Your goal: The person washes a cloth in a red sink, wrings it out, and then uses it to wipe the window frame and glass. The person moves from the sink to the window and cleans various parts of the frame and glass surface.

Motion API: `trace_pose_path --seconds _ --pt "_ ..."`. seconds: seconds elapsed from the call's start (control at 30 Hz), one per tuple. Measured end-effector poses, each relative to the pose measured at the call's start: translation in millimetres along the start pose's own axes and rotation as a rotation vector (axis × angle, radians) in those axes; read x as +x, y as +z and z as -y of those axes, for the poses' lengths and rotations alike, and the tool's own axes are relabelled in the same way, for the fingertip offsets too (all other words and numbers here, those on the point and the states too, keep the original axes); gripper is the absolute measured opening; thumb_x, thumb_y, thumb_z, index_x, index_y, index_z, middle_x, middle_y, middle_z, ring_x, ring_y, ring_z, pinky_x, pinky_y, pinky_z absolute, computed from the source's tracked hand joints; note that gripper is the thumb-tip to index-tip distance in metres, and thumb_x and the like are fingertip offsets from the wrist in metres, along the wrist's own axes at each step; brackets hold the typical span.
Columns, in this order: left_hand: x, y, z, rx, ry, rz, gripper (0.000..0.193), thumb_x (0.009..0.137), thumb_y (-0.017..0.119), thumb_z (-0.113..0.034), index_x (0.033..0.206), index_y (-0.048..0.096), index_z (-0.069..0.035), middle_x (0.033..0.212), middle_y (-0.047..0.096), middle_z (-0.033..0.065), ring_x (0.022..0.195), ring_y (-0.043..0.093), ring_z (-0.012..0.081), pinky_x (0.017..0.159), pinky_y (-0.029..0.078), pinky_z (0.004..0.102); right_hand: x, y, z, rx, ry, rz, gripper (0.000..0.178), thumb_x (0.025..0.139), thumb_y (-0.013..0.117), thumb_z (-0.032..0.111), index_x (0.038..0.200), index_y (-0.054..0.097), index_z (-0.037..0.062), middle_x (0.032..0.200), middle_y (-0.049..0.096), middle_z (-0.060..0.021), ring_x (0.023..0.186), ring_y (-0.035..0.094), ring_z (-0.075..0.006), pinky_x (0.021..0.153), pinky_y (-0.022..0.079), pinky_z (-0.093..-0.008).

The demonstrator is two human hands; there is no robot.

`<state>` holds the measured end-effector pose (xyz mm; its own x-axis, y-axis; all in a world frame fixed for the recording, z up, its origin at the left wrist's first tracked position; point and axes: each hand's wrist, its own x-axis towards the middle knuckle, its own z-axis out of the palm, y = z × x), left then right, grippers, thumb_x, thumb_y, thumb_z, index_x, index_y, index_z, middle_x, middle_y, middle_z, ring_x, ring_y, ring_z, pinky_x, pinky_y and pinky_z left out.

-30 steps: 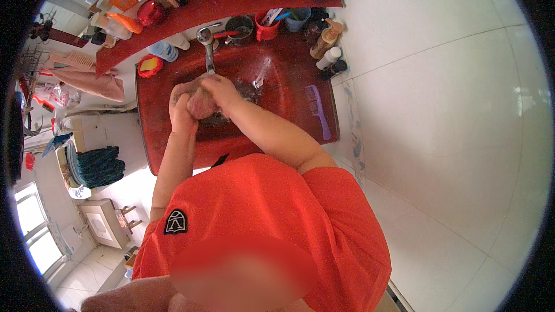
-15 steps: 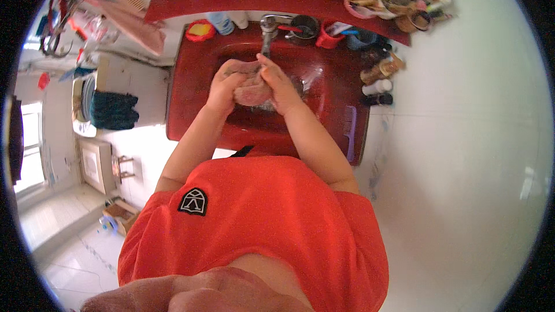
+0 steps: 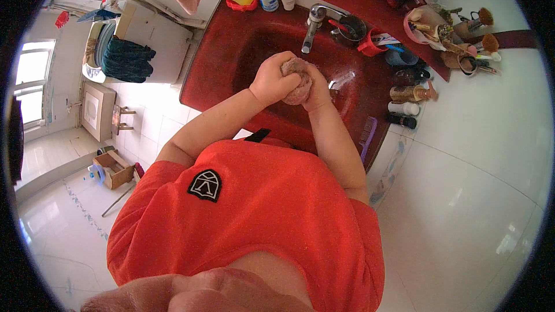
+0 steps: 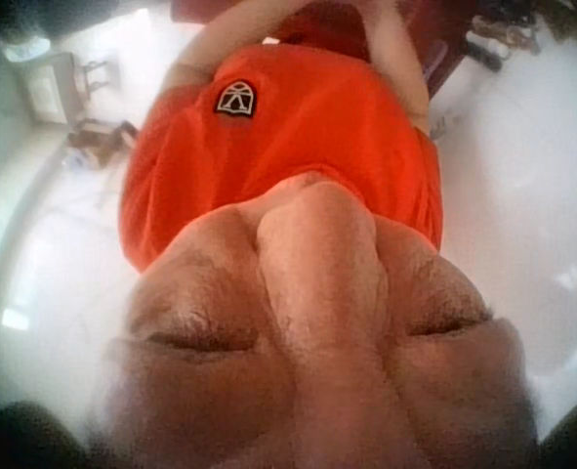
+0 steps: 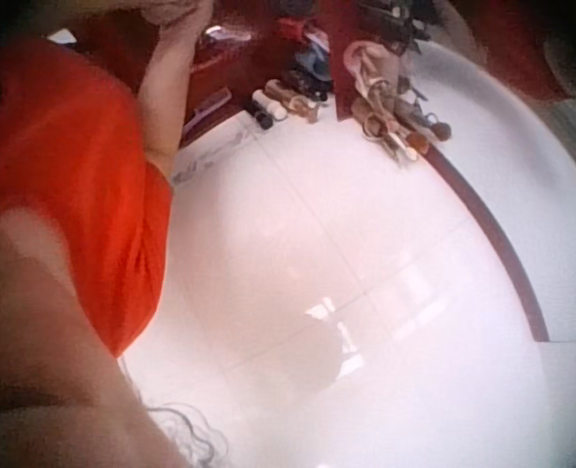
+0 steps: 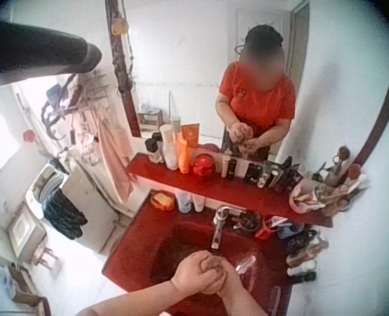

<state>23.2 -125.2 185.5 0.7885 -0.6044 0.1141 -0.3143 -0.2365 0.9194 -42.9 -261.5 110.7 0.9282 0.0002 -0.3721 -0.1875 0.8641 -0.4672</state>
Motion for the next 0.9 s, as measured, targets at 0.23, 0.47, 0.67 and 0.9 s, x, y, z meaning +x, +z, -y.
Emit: trace_pose_path --seconds 0.23,0.47,0.67,0.9 --pt "1.4 0.2 11.3 -0.144 -0.062 0.042 0.03 0.074 0.064 -0.023 0.095 0.067 -0.003 0.089 0.067 0.0205 0.086 0.065 0.0385 0.079 0.052 0.0423 10.1 -18.5 -6.5 0.127 0.129 0.248 0.033 0.1 0.046 0.03 0.112 0.065 0.0056 0.105 0.07 -0.0087 0.092 0.069 -0.0212 0.079 0.056 -0.0354" --pt "12.2 2.0 63.1 -0.568 -0.226 0.149 0.065 0.09 0.067 -0.032 0.142 0.04 -0.005 0.136 0.054 0.0136 0.122 0.053 0.024 0.103 0.044 0.0375 21.2 -15.8 -10.9 0.043 -0.133 -0.273 0.026 0.097 0.054 0.026 0.108 0.064 0.0048 0.104 0.069 -0.0084 0.094 0.067 -0.0236 0.083 0.055 -0.0383" --pt "-12.6 4.6 42.7 -0.947 -0.357 0.138 0.115 0.083 0.077 -0.052 0.16 0.001 -0.013 0.158 0.03 0.0146 0.143 0.037 0.0297 0.115 0.034 0.0464 -1.4 4.5 6.6 -0.464 -0.611 -0.4 0.019 0.093 0.065 0.021 0.101 0.064 0.0039 0.097 0.065 -0.0029 0.087 0.059 -0.0125 0.08 0.049 -0.0297" --pt "-7.6 -1.1 3.6 -0.876 -0.226 -0.044 0.038 0.081 0.076 -0.009 0.115 0.06 -0.005 0.1 0.066 0.0037 0.09 0.064 0.0171 0.078 0.054 0.0335 -4.3 18.7 -7.3 -0.394 -0.511 -0.301 0.02 0.097 0.059 0.023 0.106 0.063 0.0057 0.101 0.064 -0.0035 0.09 0.061 -0.0154 0.082 0.051 -0.0312"
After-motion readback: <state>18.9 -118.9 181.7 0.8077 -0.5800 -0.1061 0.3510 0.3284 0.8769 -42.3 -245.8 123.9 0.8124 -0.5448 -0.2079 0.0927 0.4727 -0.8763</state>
